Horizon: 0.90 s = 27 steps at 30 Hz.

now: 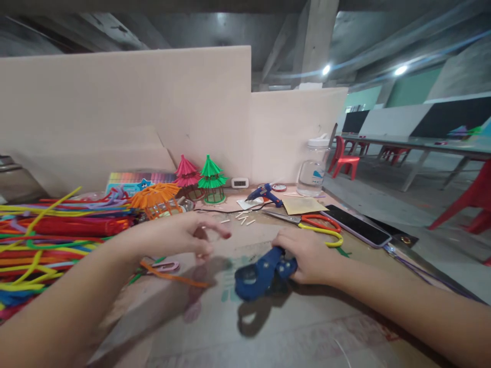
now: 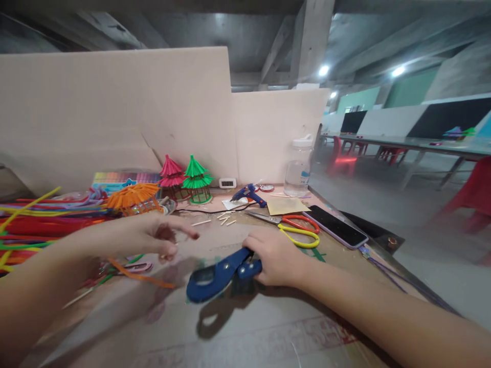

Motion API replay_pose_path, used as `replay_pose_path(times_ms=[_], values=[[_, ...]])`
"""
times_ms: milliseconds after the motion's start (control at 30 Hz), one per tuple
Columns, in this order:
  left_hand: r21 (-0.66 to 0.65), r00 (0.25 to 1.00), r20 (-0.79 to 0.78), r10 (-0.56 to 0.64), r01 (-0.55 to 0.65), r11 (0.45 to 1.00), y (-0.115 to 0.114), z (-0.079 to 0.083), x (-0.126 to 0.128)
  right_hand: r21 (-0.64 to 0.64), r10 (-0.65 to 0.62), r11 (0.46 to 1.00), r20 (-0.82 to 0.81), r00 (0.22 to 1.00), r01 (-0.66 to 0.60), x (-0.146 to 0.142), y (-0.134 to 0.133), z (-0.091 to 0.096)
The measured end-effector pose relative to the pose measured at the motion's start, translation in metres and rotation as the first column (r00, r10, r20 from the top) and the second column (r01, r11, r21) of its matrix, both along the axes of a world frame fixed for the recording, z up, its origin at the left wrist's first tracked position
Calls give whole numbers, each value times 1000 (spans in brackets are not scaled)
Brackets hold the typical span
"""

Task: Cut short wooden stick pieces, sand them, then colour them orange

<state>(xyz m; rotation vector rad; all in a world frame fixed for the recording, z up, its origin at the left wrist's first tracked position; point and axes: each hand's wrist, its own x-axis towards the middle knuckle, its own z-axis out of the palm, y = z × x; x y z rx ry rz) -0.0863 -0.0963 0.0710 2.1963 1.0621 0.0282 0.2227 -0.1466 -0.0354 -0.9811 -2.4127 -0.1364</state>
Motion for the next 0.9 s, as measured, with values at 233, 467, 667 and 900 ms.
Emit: replay_pose_path(times_ms=[233,467,667,900], values=[[295,997,76,-21,-2,956,12,8,88,6,199,979,198,960,-204,-15,-2,-10],[494,945,212,-248,115,862,40,-19,135,-25,180,984,162,970,-179,-11,-1,-10],[592,993,50,-106,56,804,74,-71,101,-57,198,980,179,964,-190,-14,2,-10],[643,979,-154,135,-4,766,92,-66,67,-95,182,981,173,968,-168,-12,-1,-8]])
